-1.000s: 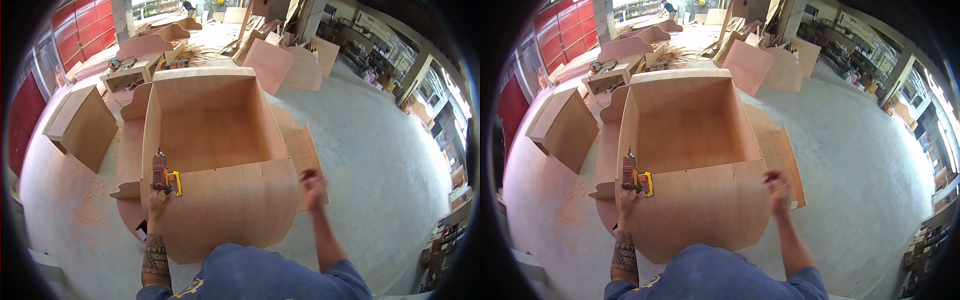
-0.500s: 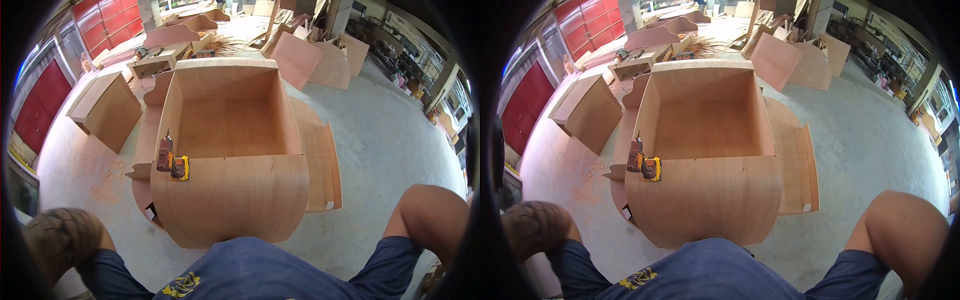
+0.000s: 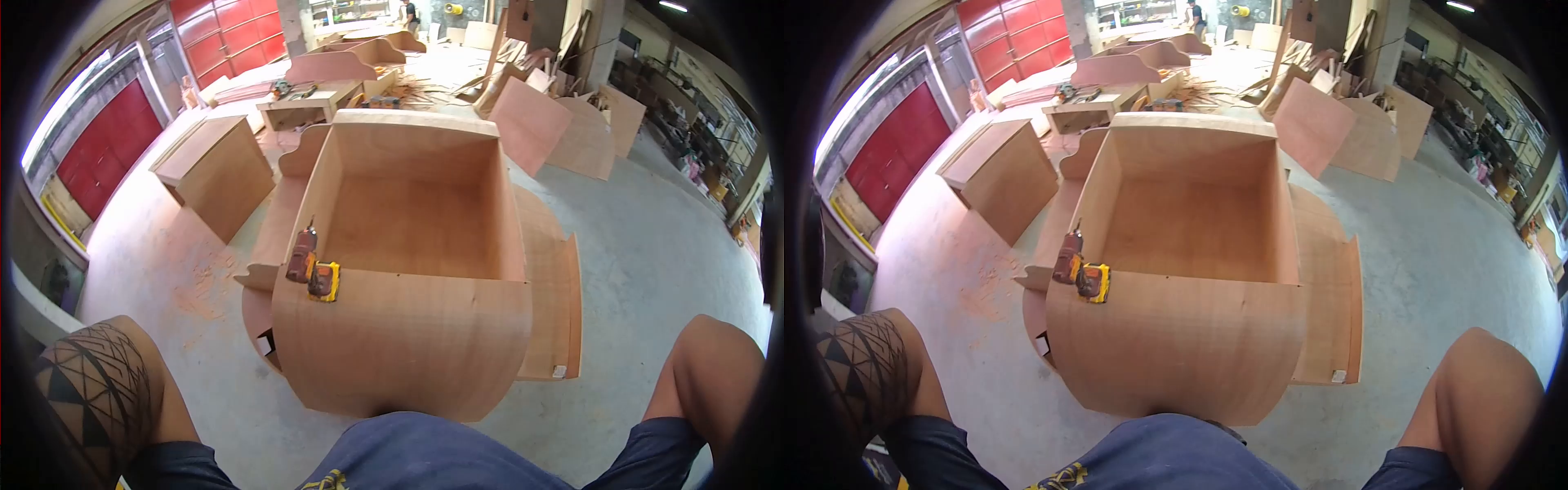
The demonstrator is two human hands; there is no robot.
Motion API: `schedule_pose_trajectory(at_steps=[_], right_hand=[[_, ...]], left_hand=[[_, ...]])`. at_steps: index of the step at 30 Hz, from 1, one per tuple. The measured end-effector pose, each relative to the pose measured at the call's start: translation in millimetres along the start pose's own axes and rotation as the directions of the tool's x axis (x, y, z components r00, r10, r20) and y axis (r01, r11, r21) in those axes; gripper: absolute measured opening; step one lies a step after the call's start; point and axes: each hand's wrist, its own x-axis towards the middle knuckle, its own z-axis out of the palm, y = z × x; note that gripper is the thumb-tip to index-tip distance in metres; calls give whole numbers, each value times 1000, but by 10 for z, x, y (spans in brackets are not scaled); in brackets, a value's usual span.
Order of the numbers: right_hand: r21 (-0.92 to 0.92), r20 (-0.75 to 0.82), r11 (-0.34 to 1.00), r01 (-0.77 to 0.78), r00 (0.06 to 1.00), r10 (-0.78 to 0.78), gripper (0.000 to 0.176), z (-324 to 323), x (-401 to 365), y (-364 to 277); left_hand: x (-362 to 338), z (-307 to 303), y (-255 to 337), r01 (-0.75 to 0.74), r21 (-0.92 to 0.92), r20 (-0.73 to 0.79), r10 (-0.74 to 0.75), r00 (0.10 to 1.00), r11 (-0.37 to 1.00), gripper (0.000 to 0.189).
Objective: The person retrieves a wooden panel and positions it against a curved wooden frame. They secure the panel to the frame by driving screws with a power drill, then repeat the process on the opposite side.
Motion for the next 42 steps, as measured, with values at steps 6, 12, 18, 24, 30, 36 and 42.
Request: schedule_pose_trajectory(at_steps=[6,12,18,24,30,36,42], right_hand=[[123,-147,981,-152,974,169,28,-56,-447,384],[219,-283,921,-321,883,375,31,-216,-1047,707],[328,-184,668,-668,648,739,40,95,-1947,1276],[11,512,-405,-914,-343,788,52,1547,-4714,1311],[-298,669,-492,-818,-547,503,72,2237,-5733,1037],[-283,545,-751,-597,-744,387,78,3144,-5388,1176],[-137,-196,-66,-988,-39,980,29,3086,-5151,2325]], left_hand=[[-136,-114,319,67,157,-53,-59,997,985,46],[-314,-65,644,158,268,-103,-135,986,950,45],[-1938,163,909,751,372,-94,-783,615,546,57],[-3608,806,2072,963,222,646,-763,-26,155,39],[-4582,-106,2387,988,152,804,-581,-125,-3,38],[-4970,-949,1941,993,102,781,-614,-113,-53,39],[-5240,-1589,1495,938,94,573,-752,-326,-334,21]])
